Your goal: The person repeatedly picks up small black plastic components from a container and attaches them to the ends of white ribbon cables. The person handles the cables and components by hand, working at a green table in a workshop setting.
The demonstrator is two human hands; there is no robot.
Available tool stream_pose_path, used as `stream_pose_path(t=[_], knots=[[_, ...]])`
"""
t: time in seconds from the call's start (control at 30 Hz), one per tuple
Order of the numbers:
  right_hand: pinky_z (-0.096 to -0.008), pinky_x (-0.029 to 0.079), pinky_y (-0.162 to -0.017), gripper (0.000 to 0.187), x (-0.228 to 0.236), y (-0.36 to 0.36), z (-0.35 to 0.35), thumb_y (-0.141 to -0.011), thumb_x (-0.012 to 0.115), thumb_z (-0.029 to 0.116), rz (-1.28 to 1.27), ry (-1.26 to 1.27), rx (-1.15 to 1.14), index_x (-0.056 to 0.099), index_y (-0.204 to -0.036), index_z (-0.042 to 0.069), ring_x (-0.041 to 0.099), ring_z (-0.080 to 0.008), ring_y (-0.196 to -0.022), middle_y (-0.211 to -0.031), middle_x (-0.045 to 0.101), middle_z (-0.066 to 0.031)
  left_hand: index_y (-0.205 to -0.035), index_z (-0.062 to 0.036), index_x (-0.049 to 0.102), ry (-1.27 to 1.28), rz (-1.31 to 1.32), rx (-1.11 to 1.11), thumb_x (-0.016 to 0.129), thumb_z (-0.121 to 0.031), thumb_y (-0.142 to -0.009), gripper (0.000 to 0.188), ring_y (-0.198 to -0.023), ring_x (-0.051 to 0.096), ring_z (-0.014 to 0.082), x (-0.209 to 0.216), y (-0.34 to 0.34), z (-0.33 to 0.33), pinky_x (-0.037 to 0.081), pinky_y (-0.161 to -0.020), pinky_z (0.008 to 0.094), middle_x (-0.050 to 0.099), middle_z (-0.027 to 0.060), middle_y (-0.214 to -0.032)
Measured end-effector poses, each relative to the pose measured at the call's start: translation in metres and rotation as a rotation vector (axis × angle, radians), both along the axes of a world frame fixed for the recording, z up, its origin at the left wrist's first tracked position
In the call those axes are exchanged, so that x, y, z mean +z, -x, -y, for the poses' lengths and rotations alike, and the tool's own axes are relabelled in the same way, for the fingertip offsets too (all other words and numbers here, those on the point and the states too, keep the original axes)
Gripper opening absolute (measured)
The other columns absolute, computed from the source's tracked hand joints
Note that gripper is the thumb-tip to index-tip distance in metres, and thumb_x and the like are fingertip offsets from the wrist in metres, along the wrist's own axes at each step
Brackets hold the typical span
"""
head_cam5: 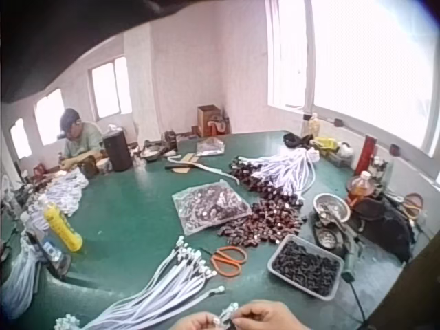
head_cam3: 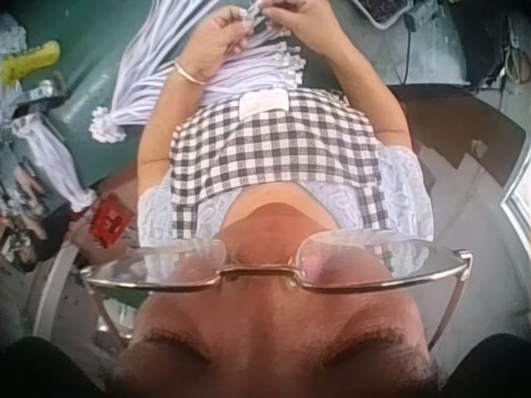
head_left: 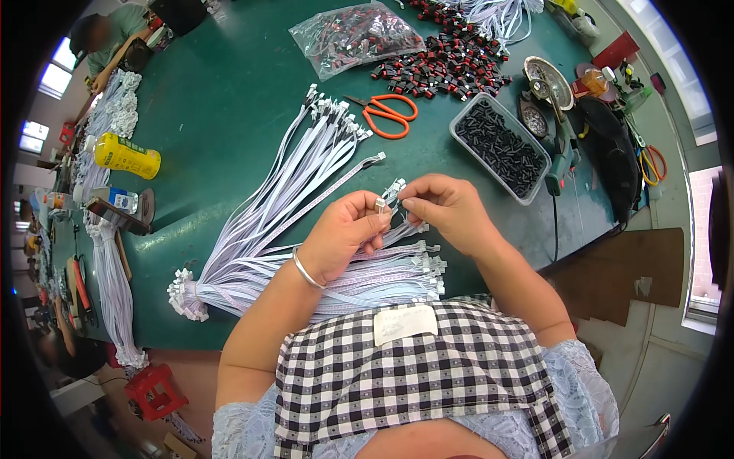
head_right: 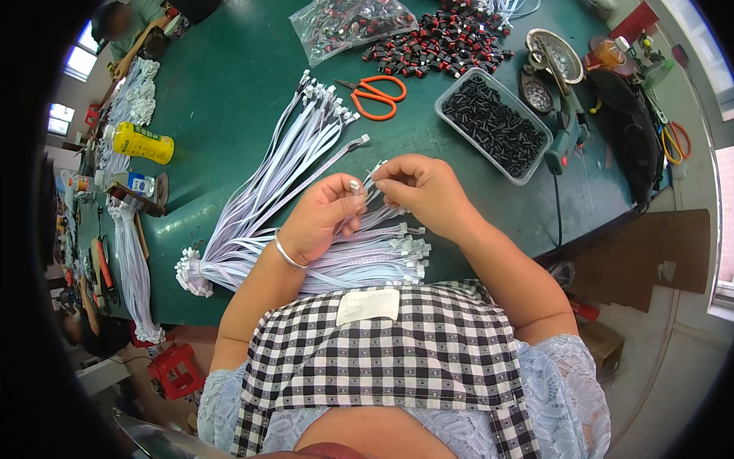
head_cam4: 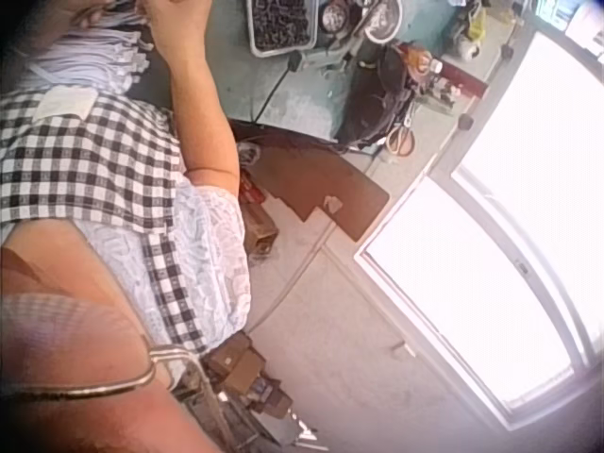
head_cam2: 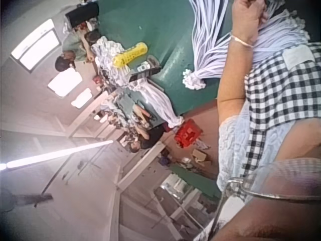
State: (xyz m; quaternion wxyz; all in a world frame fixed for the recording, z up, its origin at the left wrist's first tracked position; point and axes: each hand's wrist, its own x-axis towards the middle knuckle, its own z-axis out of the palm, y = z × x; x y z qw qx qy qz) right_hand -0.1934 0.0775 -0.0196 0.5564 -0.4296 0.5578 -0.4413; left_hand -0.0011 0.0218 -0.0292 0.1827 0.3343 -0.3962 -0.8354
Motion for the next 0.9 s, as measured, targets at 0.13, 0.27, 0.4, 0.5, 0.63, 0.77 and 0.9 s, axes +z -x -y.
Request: stream_pose_path(t=[0.13, 0.27, 0.4, 0.5, 0.63, 0.77, 0.9], knots=[[-0.0202, 0.049, -0.060, 0.014, 0.001, 0.000, -0.002, -0.086, 0.061, 0.006, 0.027, -0.017, 0.024, 0.064, -0.097, -0.002, 0.059, -0.0070, -0.067, -0.078, 0.063, -0.0036, -0.095, -0.0080, 0.055, -0.014, -0.008, 0.011, 0.061, -0.011, -0.088, 0.009, -0.060, 0.054, 0.0062, -0.002, 0.000, 0.000, 0.042, -0.052, 0.0179, 0.057, 0.0000, -0.079], [-0.0205, 0.050, -0.061, 0.013, 0.004, -0.002, -0.001, -0.086, 0.061, 0.005, 0.042, -0.010, 0.022, 0.064, -0.097, -0.001, 0.059, -0.0072, -0.068, -0.079, 0.063, -0.0033, -0.095, -0.0077, 0.055, -0.008, -0.020, 0.012, 0.061, -0.011, -0.088, 0.010, -0.060, 0.054, 0.0063, -0.004, -0.001, 0.000, 0.042, -0.052, 0.0182, 0.057, 0.0001, -0.079], [-0.0208, 0.050, -0.061, 0.012, 0.004, -0.003, 0.000, -0.086, 0.061, 0.005, 0.035, 0.003, 0.017, 0.064, -0.096, -0.002, 0.059, -0.0072, -0.068, -0.080, 0.063, -0.0036, -0.095, -0.0030, 0.056, 0.001, -0.008, 0.011, 0.058, -0.009, -0.089, 0.009, -0.062, 0.052, 0.0057, 0.000, 0.001, 0.000, 0.043, -0.053, 0.0175, 0.056, 0.0010, -0.080], [-0.0207, 0.050, -0.061, 0.012, 0.004, -0.003, 0.000, -0.086, 0.060, 0.004, 0.019, 0.018, 0.031, 0.064, -0.095, -0.002, 0.059, -0.0072, -0.068, -0.080, 0.063, -0.0034, -0.096, -0.0031, 0.056, 0.011, -0.008, 0.004, 0.058, -0.008, -0.089, 0.009, -0.062, 0.052, 0.0055, 0.000, 0.000, -0.001, 0.043, -0.053, 0.0174, 0.056, 0.0009, -0.080], [-0.0218, 0.049, -0.063, 0.010, 0.004, -0.004, 0.000, -0.083, 0.061, 0.002, -0.062, 0.056, 0.067, 0.064, -0.092, -0.001, 0.059, -0.0074, -0.071, -0.080, 0.062, -0.0030, -0.098, -0.0028, 0.056, 0.051, 0.047, -0.006, 0.058, -0.006, -0.087, 0.012, -0.064, 0.053, 0.0064, 0.002, 0.001, -0.002, 0.045, -0.056, 0.0185, 0.056, 0.0008, -0.080], [-0.0225, 0.047, -0.065, 0.008, -0.003, -0.002, -0.003, -0.080, 0.062, 0.000, -0.145, 0.098, 0.106, 0.063, -0.088, 0.000, 0.057, -0.0068, -0.073, -0.080, 0.061, -0.0028, -0.102, -0.0010, 0.055, 0.539, 0.124, -0.059, 0.060, -0.003, -0.084, 0.019, -0.066, 0.055, 0.0077, -0.004, -0.005, -0.007, 0.046, -0.058, 0.0213, 0.056, 0.0005, -0.077], [-0.0199, 0.046, -0.067, 0.009, -0.002, -0.003, -0.003, -0.079, 0.062, -0.003, -0.124, 0.091, 0.160, 0.058, -0.087, 0.000, 0.056, -0.0047, -0.076, -0.085, 0.058, 0.0005, -0.105, -0.0021, 0.054, 0.581, 0.253, -0.203, 0.062, 0.000, -0.081, 0.025, -0.062, 0.051, 0.0067, 0.011, -0.014, 0.003, 0.043, -0.057, 0.0226, 0.056, -0.0003, -0.072]])
